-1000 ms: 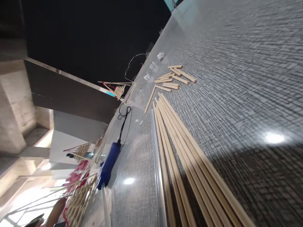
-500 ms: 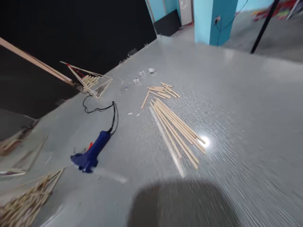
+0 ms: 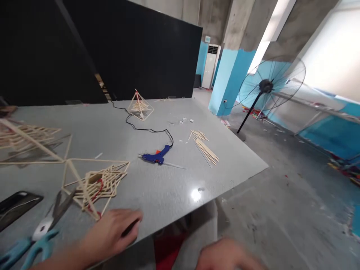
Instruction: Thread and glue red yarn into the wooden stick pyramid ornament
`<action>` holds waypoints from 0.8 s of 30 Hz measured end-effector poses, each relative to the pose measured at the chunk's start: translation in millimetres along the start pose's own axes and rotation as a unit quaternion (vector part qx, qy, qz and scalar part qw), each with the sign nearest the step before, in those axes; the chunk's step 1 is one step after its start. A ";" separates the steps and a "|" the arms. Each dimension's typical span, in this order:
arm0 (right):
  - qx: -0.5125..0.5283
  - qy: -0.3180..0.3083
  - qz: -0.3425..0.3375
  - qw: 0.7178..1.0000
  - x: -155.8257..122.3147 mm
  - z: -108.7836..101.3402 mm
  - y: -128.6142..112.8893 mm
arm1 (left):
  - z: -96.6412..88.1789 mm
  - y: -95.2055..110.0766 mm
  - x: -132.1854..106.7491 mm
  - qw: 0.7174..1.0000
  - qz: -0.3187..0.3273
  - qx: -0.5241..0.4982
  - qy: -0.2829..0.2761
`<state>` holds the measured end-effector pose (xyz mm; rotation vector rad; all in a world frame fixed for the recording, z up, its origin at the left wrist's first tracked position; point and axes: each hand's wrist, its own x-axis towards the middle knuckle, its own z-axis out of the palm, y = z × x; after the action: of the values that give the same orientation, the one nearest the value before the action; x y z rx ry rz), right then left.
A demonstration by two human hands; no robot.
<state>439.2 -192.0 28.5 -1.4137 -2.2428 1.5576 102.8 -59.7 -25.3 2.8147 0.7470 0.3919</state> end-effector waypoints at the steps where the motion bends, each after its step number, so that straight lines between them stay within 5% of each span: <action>1: -0.013 0.003 0.002 1.000 -3.6 -18.8 -3.3 | 0.4 -0.9 0.8 1.000 -0.007 -0.001 -0.016; 3: -0.105 0.153 0.044 0.982 -7.2 -60.0 -14.7 | 0.8 -2.3 2.0 0.999 -0.023 -0.005 -0.049; 5: -0.242 0.313 0.191 0.899 -2.0 -100.5 -29.4 | -0.6 -2.2 3.9 0.997 -0.034 -0.004 -0.075; 6: -0.266 0.338 0.226 0.874 3.6 -118.7 -36.3 | -2.1 -1.4 5.0 0.996 -0.038 0.000 -0.085; 9: -0.298 0.362 0.253 0.846 24.7 -158.7 -51.8 | -8.2 2.3 8.5 0.993 -0.044 0.015 -0.106; 14: -0.342 0.358 0.255 0.830 47.1 -187.2 -61.1 | -14.8 6.0 12.0 0.992 -0.041 0.026 -0.114; 19: -0.354 0.343 0.267 0.828 55.0 -198.7 -52.9 | -16.6 7.6 12.4 0.993 -0.042 0.026 -0.111; 24: -0.324 0.335 0.255 0.847 52.2 -186.4 -44.0 | -23.9 8.5 17.3 0.990 -0.028 0.027 -0.137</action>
<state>477.0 -26.3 131.1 -2.3830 -2.0582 0.1497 113.9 -55.1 2.9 2.8078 0.7813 -0.0260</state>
